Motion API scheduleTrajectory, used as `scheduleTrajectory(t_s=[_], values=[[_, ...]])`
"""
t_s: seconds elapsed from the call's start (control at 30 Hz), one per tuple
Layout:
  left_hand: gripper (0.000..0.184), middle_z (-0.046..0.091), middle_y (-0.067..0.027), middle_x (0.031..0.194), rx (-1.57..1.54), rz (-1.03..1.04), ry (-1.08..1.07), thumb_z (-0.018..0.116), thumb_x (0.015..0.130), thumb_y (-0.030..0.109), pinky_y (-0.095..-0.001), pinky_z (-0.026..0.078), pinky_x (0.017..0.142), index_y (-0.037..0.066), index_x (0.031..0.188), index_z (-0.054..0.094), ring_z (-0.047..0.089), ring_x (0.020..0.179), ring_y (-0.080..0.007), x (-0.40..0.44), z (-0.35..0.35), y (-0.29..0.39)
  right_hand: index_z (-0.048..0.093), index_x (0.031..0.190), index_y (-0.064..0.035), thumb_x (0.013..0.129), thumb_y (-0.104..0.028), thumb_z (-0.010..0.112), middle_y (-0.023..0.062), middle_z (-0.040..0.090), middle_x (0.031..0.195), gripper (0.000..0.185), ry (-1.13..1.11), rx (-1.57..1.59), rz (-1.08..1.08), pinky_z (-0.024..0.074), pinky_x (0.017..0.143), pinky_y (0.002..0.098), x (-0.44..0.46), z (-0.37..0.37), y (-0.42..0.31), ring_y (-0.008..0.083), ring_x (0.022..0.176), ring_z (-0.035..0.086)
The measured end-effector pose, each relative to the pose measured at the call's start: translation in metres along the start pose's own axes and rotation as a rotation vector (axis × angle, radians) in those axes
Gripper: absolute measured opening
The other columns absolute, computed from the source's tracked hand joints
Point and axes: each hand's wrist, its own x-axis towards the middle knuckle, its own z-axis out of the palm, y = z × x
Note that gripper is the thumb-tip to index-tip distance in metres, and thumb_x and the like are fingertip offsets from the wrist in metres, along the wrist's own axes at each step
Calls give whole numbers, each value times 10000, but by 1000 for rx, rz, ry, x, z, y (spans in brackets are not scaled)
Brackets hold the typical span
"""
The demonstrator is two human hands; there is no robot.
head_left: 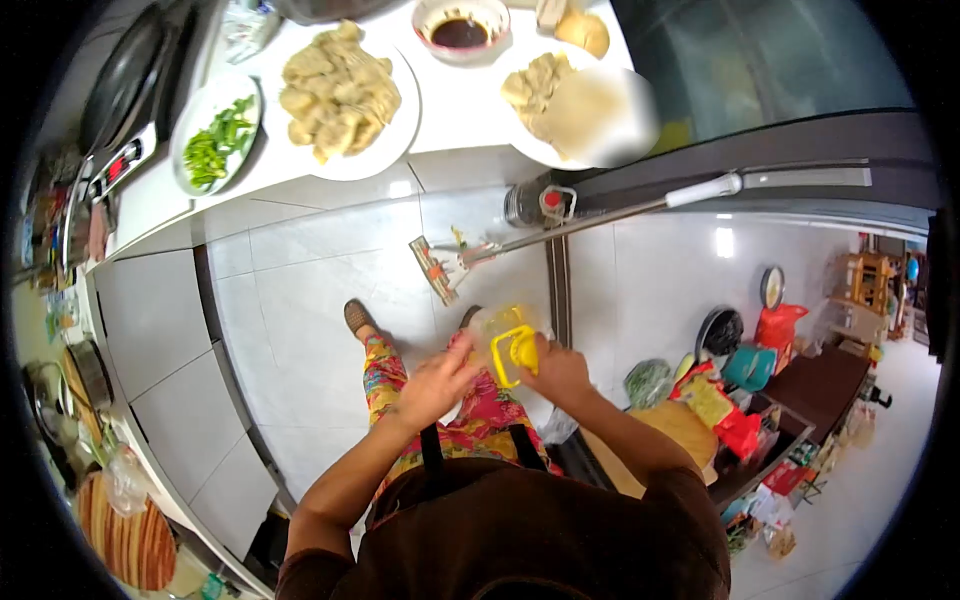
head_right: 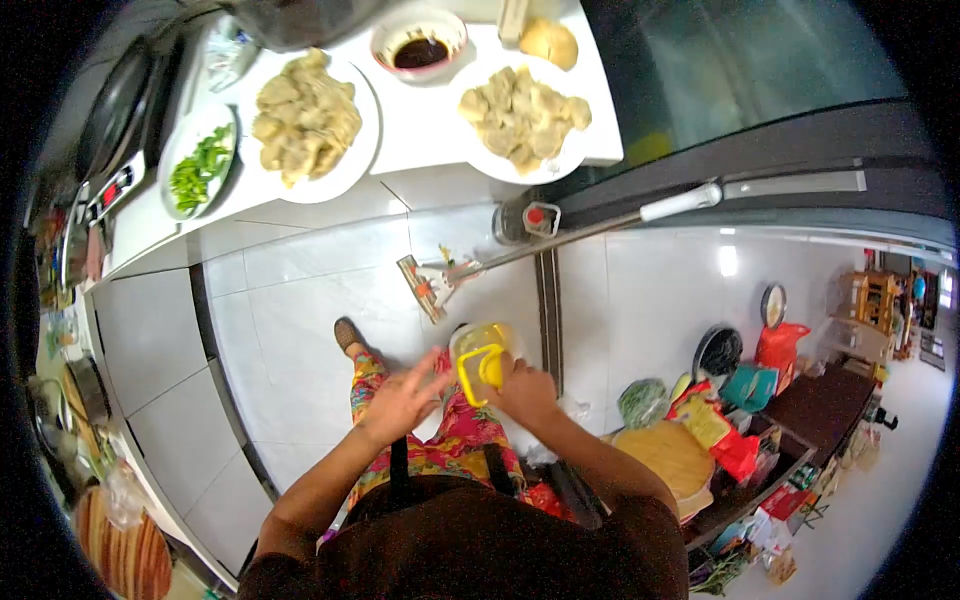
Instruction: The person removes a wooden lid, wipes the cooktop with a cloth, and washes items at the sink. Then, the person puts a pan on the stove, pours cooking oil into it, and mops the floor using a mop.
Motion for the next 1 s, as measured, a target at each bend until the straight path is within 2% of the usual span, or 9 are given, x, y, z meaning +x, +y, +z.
scheduleTrajectory(t_s=[0.17, 0.3, 0.4, 0.47, 0.5, 0.6, 0.63, 0.77, 1.0], values=[[338, 354, -202, 1405, -43, 125, 93, 660, 685, 134, -410, 501, 854, 47, 995, 561, 575, 1025, -344, -22, -47, 31, 486, 1129, 2, 719, -361, 666, 161, 610, 734, 577, 95, 34, -204, 519, 512, 406, -26, -89, -65, 314, 590, 629], [264, 491, -196, 1288, -73, 132, 409, 683, 735, 139, -394, 506, 847, 37, 968, 614, 594, 1019, -342, -49, -91, 37, 495, 1133, -16, 728, -365, 679, 139, 594, 778, 565, 197, 48, -383, 519, 519, 393, -26, -117, -118, 294, 609, 627], [251, 526, -171, 1254, -195, -49, 336, 698, 756, 172, -370, 526, 805, 45, 965, 642, 630, 945, -316, -81, -137, 39, 493, 1163, -25, 742, -359, 676, 117, 574, 827, 568, 291, 8, -515, 516, 545, 376, -22, -138, -158, 273, 672, 623], [234, 557, -147, 1218, -247, -37, 474, 718, 751, 187, -362, 534, 774, 47, 928, 660, 648, 886, -293, -99, -159, 33, 488, 1189, -28, 752, -341, 670, 104, 560, 863, 567, 374, -14, -640, 513, 566, 363, -16, -158, -187, 256, 730, 618], [233, 563, -146, 1209, -260, -66, 488, 722, 750, 191, -364, 533, 778, 46, 922, 661, 646, 892, -293, -110, -169, 31, 472, 1223, -29, 769, -315, 661, 104, 546, 951, 568, 322, -52, -668, 508, 626, 349, -13, -166, -200, 251, 838, 594], [215, 583, -139, 1170, -300, -103, 598, 733, 756, 191, -365, 516, 781, 16, 848, 650, 631, 915, -291, -141, -198, 24, 467, 1237, -28, 787, -318, 653, 118, 525, 1006, 567, 305, -101, -891, 503, 684, 350, 12, -180, -232, 268, 876, 575], [215, 588, -138, 1157, -298, -105, 612, 734, 757, 191, -364, 511, 778, 9, 826, 643, 627, 920, -291, -151, -207, 20, 449, 1275, -33, 788, -332, 649, 126, 514, 1013, 605, 348, -101, -954, 492, 724, 351, 18, -184, -246, 286, 872, 561], [242, 603, -125, 1074, -280, -105, 755, 740, 759, 186, -341, 495, 759, -8, 737, 597, 615, 905, -276, -187, -234, 3, 469, 1250, -33, 771, -287, 644, 99, 504, 942, 570, 436, -71, -1166, 490, 679, 363, 30, -202, -305, 257, 841, 551], [225, 589, -151, 988, -448, -286, 1253, 643, 828, 62, -317, 477, 750, 13, 664, 498, 590, 889, -207, -225, -247, -16, 553, 1144, -48, 781, -273, 632, 117, 523, 860, 435, 510, 9, -1239, 486, 611, 385, 54, -200, -387, 285, 744, 568]])
